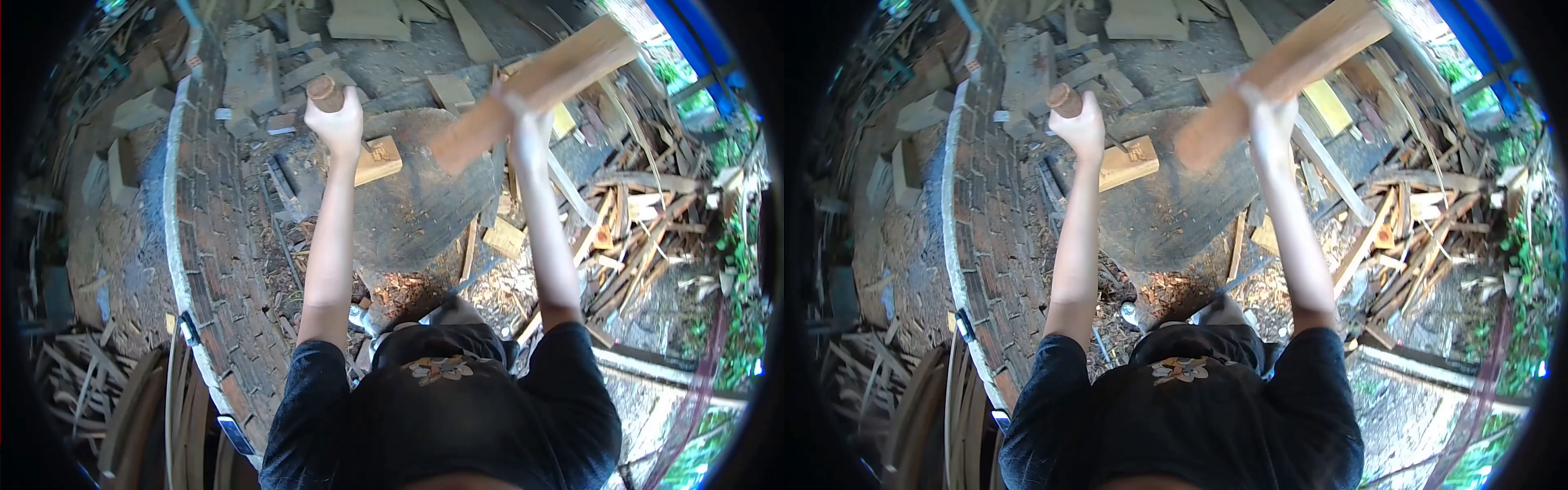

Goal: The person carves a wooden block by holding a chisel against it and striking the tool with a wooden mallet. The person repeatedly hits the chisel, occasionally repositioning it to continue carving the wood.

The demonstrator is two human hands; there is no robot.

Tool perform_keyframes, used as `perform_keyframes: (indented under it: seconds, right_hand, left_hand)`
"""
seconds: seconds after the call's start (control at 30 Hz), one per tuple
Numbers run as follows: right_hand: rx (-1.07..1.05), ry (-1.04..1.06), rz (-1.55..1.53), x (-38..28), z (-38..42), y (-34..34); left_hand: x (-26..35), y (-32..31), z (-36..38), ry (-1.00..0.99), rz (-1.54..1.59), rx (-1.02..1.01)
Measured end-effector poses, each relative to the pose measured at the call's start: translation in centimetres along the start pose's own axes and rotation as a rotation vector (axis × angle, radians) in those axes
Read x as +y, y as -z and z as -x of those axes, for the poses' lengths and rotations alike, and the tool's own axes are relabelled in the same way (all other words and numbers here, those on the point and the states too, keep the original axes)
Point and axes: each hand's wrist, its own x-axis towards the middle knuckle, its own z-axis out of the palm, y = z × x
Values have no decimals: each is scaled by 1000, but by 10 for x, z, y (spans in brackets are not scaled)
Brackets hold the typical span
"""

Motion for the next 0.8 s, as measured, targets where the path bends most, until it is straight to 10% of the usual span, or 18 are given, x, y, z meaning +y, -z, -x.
perform_keyframes:
  seconds: [0.17,0.4,0.8]
  right_hand:
    - [200,-60,714,51,119,84]
    - [535,-484,288,84,210,114]
    - [128,-681,-80,117,137,149]
  left_hand:
    - [-5,4,-2,63,14,-32]
    - [-2,1,7,-40,-112,-9]
    - [-4,-22,24,-11,-242,-24]
